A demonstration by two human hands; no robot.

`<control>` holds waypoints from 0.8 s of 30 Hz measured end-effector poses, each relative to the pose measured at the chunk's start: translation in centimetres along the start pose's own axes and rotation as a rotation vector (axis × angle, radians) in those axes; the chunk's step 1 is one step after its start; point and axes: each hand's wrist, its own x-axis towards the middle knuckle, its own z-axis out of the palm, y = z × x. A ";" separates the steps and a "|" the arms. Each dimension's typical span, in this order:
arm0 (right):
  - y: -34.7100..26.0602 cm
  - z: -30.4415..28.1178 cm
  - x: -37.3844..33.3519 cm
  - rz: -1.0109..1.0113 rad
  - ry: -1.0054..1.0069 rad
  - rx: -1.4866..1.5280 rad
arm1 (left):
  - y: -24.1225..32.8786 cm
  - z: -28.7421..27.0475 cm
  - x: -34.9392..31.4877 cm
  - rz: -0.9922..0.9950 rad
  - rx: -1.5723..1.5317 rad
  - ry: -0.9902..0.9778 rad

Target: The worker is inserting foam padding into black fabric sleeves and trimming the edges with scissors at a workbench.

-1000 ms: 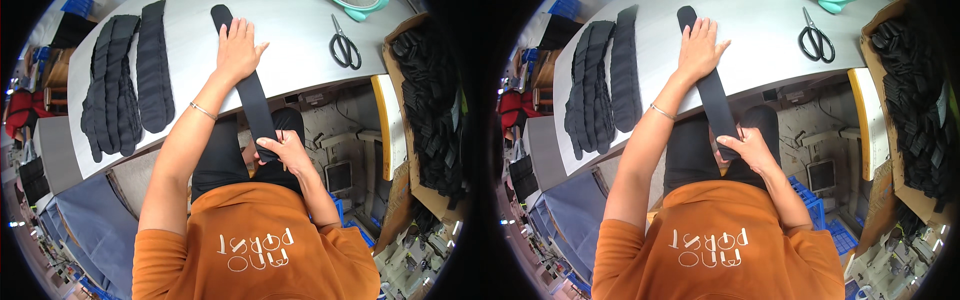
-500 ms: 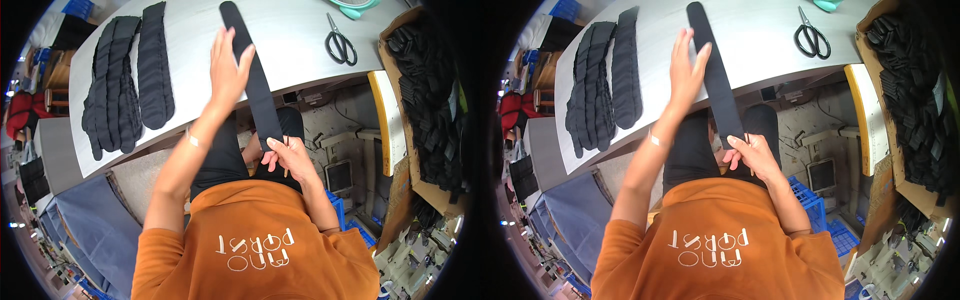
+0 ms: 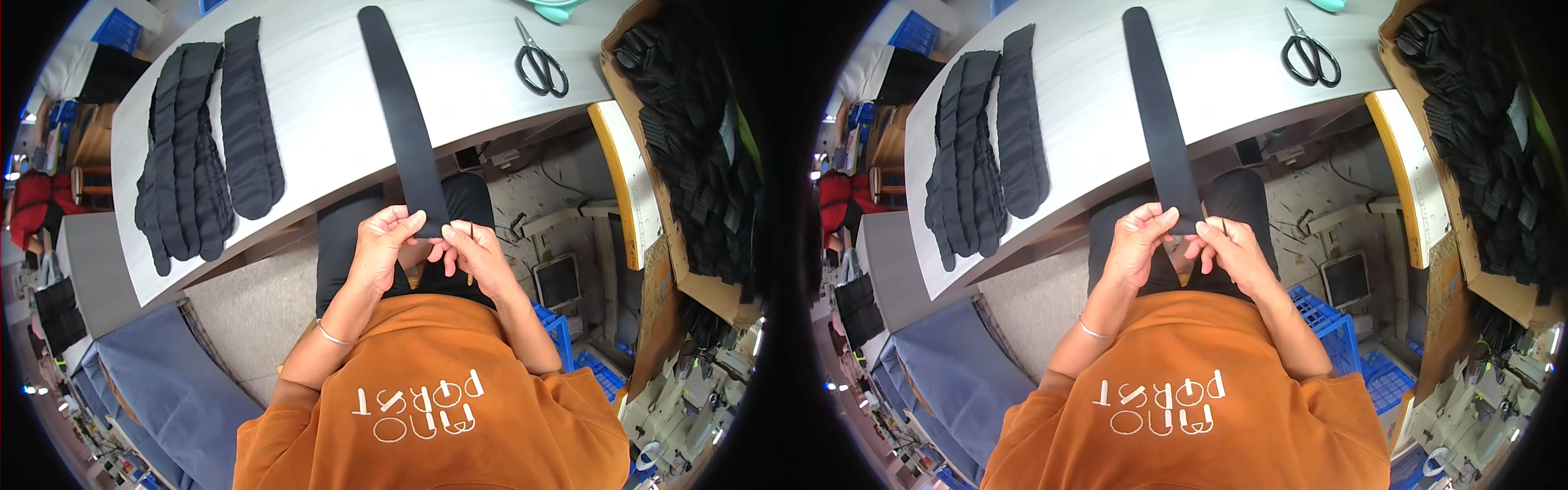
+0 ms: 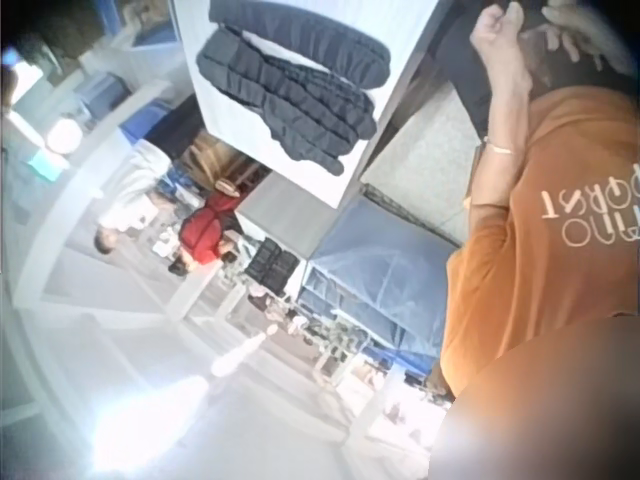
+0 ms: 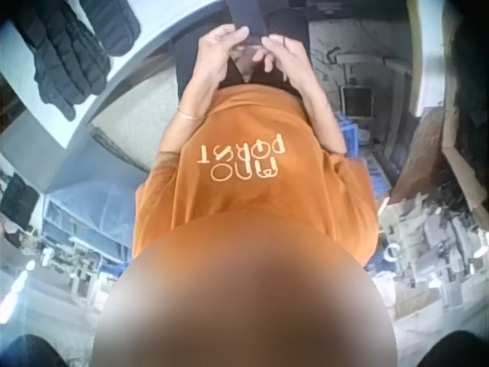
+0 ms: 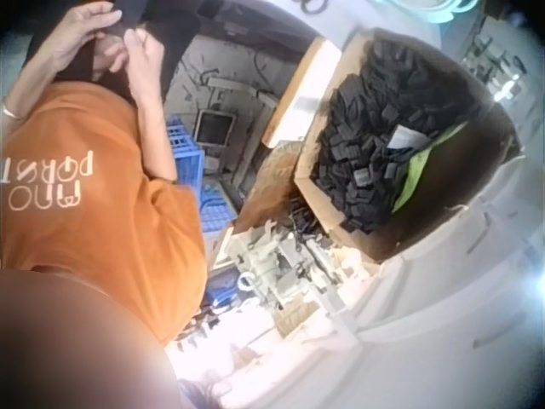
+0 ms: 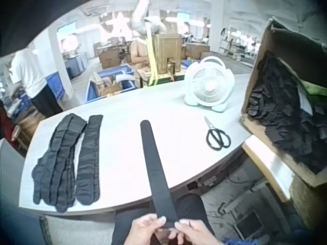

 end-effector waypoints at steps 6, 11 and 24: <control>0.7 -0.3 -0.6 -0.100 0.078 -0.008 | -1.1 0.2 -0.3 -0.008 -0.010 0.020; -0.8 1.2 -1.0 -0.303 0.281 -0.048 | -0.1 0.3 -0.2 0.031 -0.081 0.051; -0.6 2.6 0.7 -0.640 0.548 -0.656 | 0.1 0.6 -0.1 -0.011 -0.181 0.026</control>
